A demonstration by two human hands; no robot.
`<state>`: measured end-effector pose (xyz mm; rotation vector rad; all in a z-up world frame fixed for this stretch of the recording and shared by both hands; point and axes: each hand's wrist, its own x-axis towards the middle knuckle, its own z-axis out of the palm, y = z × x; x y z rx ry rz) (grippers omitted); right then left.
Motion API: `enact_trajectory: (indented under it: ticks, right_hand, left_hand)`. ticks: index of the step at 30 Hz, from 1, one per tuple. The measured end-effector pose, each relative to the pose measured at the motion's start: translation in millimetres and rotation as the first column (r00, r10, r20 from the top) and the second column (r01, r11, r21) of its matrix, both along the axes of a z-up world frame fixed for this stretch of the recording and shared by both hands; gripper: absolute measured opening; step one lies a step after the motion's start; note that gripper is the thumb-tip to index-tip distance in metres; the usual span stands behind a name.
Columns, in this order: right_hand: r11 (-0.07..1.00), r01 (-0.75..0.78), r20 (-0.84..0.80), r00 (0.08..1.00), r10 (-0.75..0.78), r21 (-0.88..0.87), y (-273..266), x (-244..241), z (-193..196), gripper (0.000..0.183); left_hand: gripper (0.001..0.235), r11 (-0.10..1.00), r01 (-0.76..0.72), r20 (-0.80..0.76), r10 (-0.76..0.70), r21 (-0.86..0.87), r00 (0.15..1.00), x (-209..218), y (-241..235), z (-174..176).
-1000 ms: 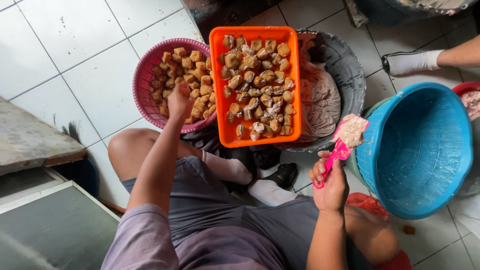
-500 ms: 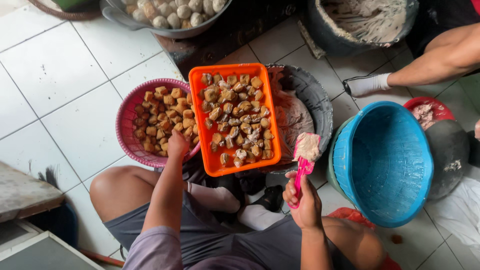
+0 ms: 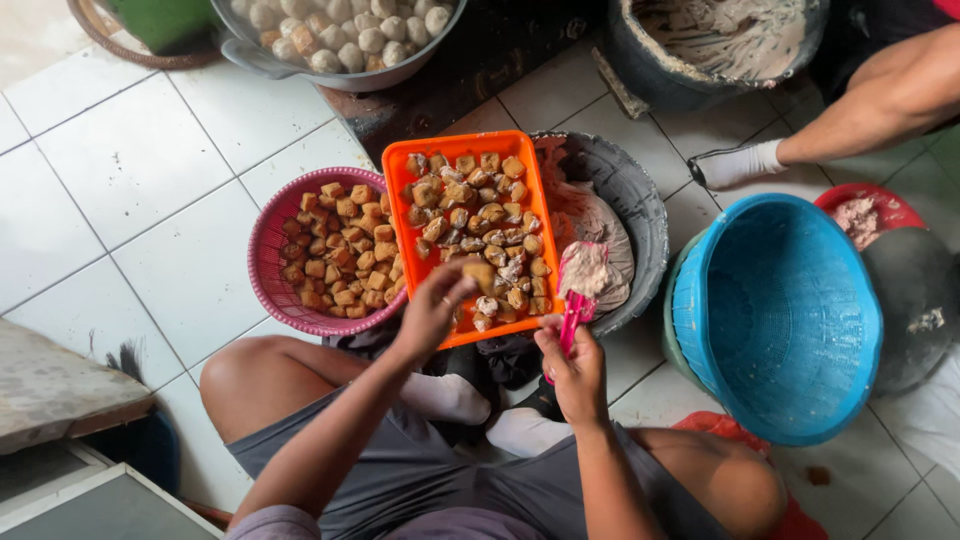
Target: The person scoops a paste from a metal bowl with a pink spatula and fills small fried dough pieces, placing the stuffed items into an orange tray. The person repeats this process continuously while seated on the floor.
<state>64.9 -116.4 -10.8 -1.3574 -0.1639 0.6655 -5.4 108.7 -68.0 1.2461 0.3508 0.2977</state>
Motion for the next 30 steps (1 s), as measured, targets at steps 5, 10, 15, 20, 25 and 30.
enact_trajectory:
  ticks: [5,10,15,20,25,30]
  right_hand:
    - [0.997,0.061,0.203,0.978,-0.052,-0.039,12,2,19,0.022]
    - [0.984,0.135,0.256,0.961,-0.103,-0.112,4,9,12,0.015]
    - [0.998,0.067,0.136,0.989,-0.066,-0.003,-6,13,5,0.014]
    - [0.99,0.007,0.132,0.991,-0.026,0.142,-8,14,4,0.029]
    - [0.994,0.11,0.179,0.978,-0.111,0.012,-10,13,-6,0.022]
    - [0.959,0.144,-0.07,0.989,-0.131,0.246,-14,12,-16,0.02]
  left_hand:
    - [0.043,0.915,0.109,0.017,-0.111,-0.388,0.994,5,-81,54]
    - [0.042,0.966,-0.071,-0.077,0.053,-0.249,0.996,14,-105,61]
    - [0.039,0.955,-0.014,-0.039,0.002,-0.298,0.999,19,-105,48]
    - [0.036,0.967,-0.032,-0.059,0.017,-0.255,0.998,18,-101,43]
    - [0.029,0.998,0.031,0.007,-0.031,-0.062,0.999,3,-99,43]
    - [0.03,0.952,0.098,0.08,-0.078,-0.289,0.994,3,-93,36]
